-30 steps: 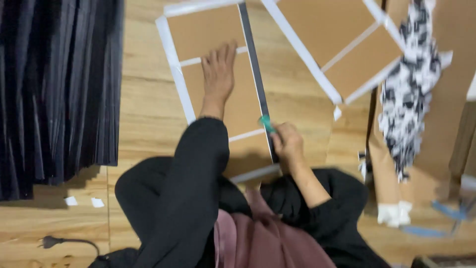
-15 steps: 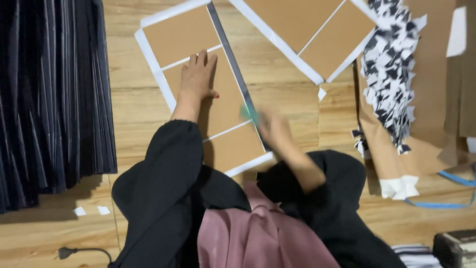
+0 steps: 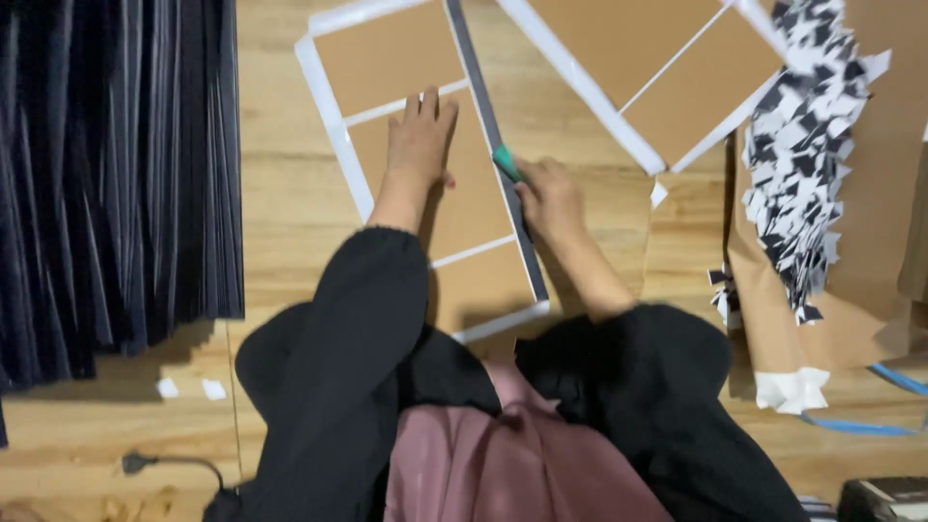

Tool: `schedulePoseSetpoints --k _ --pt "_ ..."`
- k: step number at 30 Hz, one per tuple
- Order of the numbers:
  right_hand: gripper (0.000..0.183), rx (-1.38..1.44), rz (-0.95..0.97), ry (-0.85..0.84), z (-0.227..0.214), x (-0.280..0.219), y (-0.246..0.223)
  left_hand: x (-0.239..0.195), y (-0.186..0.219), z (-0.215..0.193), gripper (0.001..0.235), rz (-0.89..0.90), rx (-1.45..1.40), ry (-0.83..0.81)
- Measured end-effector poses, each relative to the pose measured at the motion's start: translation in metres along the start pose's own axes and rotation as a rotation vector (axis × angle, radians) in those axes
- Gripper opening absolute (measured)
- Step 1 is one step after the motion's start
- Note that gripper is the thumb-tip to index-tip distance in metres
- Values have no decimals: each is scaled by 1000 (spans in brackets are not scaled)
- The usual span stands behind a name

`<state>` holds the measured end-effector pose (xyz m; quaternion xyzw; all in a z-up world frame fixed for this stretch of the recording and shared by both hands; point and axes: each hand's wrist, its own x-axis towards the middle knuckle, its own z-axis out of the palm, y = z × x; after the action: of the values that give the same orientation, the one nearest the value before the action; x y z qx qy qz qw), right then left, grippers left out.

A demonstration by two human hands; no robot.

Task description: Assembling cardboard folders by smoothing down edges with a hand tool and stacking them in a production environment.

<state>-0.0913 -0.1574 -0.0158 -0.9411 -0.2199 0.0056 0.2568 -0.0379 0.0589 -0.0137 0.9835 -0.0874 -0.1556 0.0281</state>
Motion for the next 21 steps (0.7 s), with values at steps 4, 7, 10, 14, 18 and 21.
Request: schedulePoseSetpoints --k 4,7,10,14,18,21 --pt "34 -77 152 -259 4 -15 -29 2 -11 -15 118 1 -40 44" --pt "8 103 -9 -221 11 -28 -17 -9 -7 -19 123 -27 -116 11" --pt "12 215 62 -39 -10 60 -21 -21 -11 -30 126 -64 -184 41" --pt "21 126 -40 278 -3 198 -19 -21 -16 -39 126 -93 -178 26" --pt "26 -110 33 179 61 225 10 -5 -18 -29 133 -132 -152 -5" --pt "32 -99 -139 -38 49 205 0 -4 -13 -27 133 -163 -111 -41"
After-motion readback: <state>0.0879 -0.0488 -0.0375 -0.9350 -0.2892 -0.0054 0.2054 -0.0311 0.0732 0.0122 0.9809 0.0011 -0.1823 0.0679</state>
